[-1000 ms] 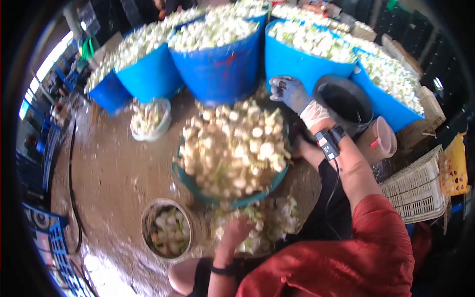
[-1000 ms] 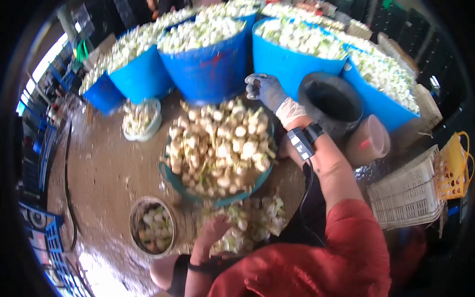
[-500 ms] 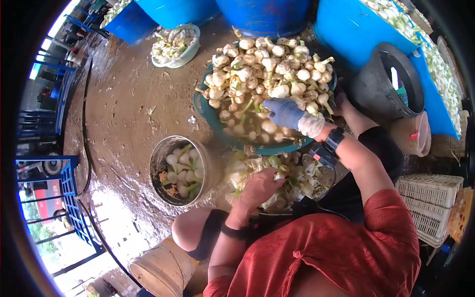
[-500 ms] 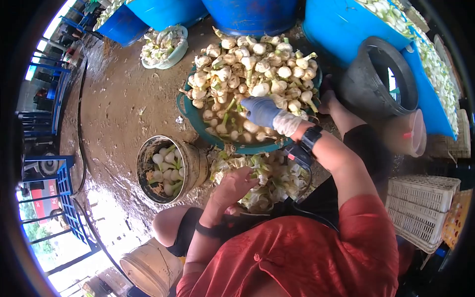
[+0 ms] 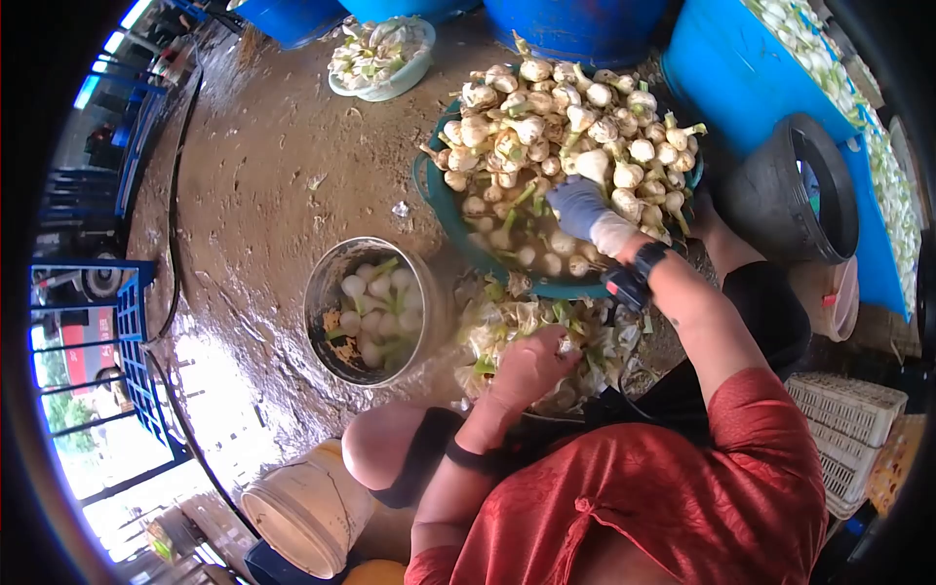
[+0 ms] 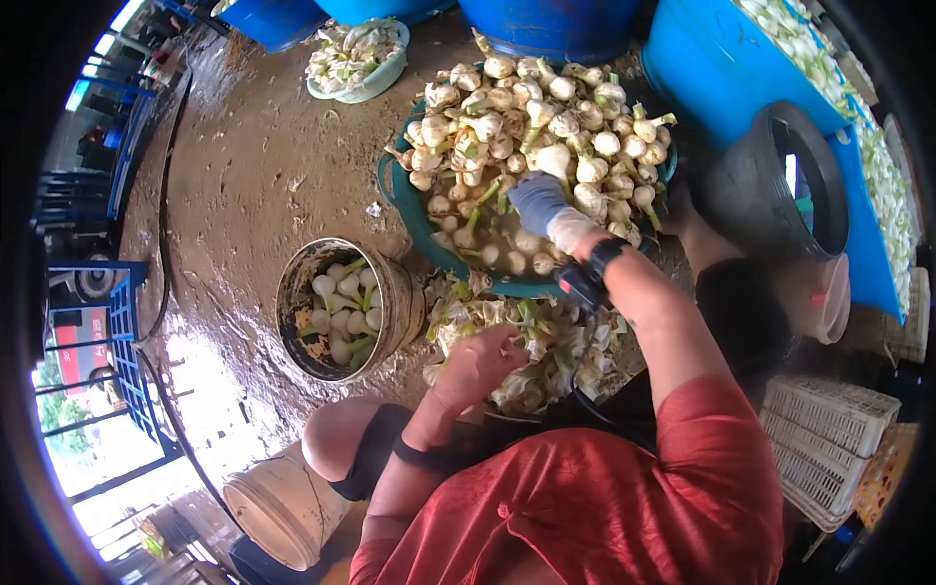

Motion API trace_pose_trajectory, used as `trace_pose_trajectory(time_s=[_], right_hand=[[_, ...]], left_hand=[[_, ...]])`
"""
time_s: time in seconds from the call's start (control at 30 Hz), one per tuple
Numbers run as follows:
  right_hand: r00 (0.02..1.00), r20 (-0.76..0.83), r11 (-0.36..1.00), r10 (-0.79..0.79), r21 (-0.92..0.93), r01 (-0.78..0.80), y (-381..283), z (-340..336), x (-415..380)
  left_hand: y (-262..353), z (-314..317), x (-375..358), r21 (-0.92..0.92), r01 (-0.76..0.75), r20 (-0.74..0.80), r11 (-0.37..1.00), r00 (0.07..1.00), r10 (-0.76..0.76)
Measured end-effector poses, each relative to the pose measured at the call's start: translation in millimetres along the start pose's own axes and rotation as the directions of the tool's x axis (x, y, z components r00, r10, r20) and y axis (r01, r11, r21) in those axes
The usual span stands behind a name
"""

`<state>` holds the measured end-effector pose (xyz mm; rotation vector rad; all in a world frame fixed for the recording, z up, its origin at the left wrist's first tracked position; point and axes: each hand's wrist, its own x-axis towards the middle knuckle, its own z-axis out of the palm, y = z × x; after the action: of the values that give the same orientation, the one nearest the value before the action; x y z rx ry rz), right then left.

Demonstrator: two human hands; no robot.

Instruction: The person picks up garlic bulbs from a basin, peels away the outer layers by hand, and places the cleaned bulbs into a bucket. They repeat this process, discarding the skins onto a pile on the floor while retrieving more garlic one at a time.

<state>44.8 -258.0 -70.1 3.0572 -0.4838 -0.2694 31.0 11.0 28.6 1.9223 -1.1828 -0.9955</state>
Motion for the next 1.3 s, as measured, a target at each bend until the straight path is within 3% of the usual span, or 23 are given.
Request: trace_pose_trajectory(time_s=[0.03,0.07,0.1,0.13,0.17,0.2,0.23,0.33,0.37,0.43,0.53,0.7,0.77,0.83,0.9,0.97,1.0,1.03,1.07,1.1,1.17,1.23,1.3], right_hand=[[0.999,-0.037,0.982,0.028,0.188,-0.021,3.2,-12.8,-9.0],[1.000,-0.008,0.980,0.025,0.196,-0.023,1.2,-20.1,-13.0],[0.967,-0.043,0.568,0.252,0.816,-0.111,4.8,-18.5,-27.8],[0.968,-0.073,0.279,0.239,0.960,0.003,2.0,-16.6,-33.1],[0.965,-0.108,-0.042,0.239,0.992,0.121,-1.0,-15.6,-38.3],[0.967,-0.072,-0.050,0.244,0.995,0.087,-9.4,-30.1,-49.8],[0.981,0.000,-0.242,0.195,0.969,0.048,-22.8,-58.2,-66.1],[0.989,-0.036,-0.191,0.141,0.979,0.063,-51.0,-80.2,-94.4],[0.956,-0.275,0.278,0.100,0.930,0.239,-55.9,-83.9,-101.5],[0.981,-0.170,0.079,0.097,0.984,0.162,-69.9,-90.2,-114.2],[0.950,-0.283,0.143,0.129,0.954,0.264,-72.0,-91.9,-126.3],[0.958,-0.257,0.188,0.128,0.955,0.231,-58.4,-115.2,-151.7],[0.964,-0.173,-0.016,0.203,0.983,0.180,-56.9,-117.8,-158.5],[0.939,-0.234,-0.030,0.254,0.968,0.249,-65.4,-116.3,-164.2],[0.895,-0.313,0.200,0.319,0.945,0.260,-74.9,-117.2,-172.8],[0.787,-0.534,0.634,0.308,0.732,0.249,-79.6,-111.5,-173.7],[0.784,-0.540,0.653,0.306,0.718,0.240,-83.0,-111.1,-174.0],[0.795,-0.534,0.735,0.289,0.656,0.173,-83.3,-104.9,-169.9],[0.753,-0.587,0.727,0.296,0.650,0.221,-84.9,-102.1,-164.9],[0.803,-0.543,0.763,0.246,0.619,0.185,-82.2,-103.9,-163.7],[0.810,-0.533,0.675,0.245,0.693,0.252,-80.5,-103.4,-161.0],[0.852,-0.478,0.670,0.213,0.706,0.229,-78.6,-108.9,-161.2],[0.831,-0.510,0.665,0.223,0.703,0.253,-79.7,-111.3,-160.9]], left_hand=[[0.5,-2.8,0.5,-0.044,0.060,-0.059,0.997,0.996,-0.062],[-0.3,-5.9,1.6,-0.051,0.059,-0.061,0.997,0.996,-0.062],[-0.4,-8.4,4.2,-0.202,0.051,-0.185,0.978,0.979,-0.089],[0.4,-11.2,7.3,-0.342,0.021,-0.297,0.940,0.946,-0.130],[1.2,-13.5,10.7,-0.341,0.018,-0.295,0.940,0.947,-0.125],[0.9,-15.7,14.5,-0.452,0.027,-0.310,0.892,0.933,-0.185],[0.0,-16.9,17.4,-0.556,0.033,-0.318,0.831,0.915,-0.248],[-1.2,-15.0,24.4,-0.615,-0.049,-0.353,0.787,0.910,-0.219],[-0.8,-14.4,25.5,-0.601,-0.106,-0.389,0.792,0.905,-0.173],[0.6,-13.5,27.6,-0.593,-0.145,-0.415,0.792,0.898,-0.146],[8.7,-16.6,22.7,-0.723,-0.140,-0.306,0.677,0.943,-0.131],[19.2,-16.0,9.0,-0.820,-0.105,-0.183,0.563,0.980,-0.084],[23.6,-16.0,5.3,-0.889,-0.132,-0.176,0.439,0.983,-0.061],[23.2,-13.6,4.5,-0.891,-0.129,-0.175,0.436,0.982,-0.067],[24.9,-12.3,3.0,-0.881,-0.181,-0.239,0.438,0.968,-0.081],[26.2,-9.4,6.2,-0.757,-0.215,-0.334,0.617,0.939,-0.083],[26.3,-12.1,3.1,-0.640,-0.269,-0.361,0.720,0.932,0.027],[24.6,-9.7,5.2,-0.606,-0.279,-0.408,0.745,0.913,0.010],[16.1,-5.3,8.9,-0.579,-0.286,-0.440,0.763,0.898,0.002],[17.5,-5.9,6.9,-0.633,-0.294,-0.422,0.716,0.906,-0.001],[16.8,-4.5,4.0,-0.679,-0.245,-0.402,0.692,0.913,-0.071],[12.0,-3.2,3.2,-0.735,-0.231,-0.363,0.638,0.928,-0.083],[7.2,-3.0,2.7,-0.760,-0.186,-0.314,0.623,0.944,-0.100]])
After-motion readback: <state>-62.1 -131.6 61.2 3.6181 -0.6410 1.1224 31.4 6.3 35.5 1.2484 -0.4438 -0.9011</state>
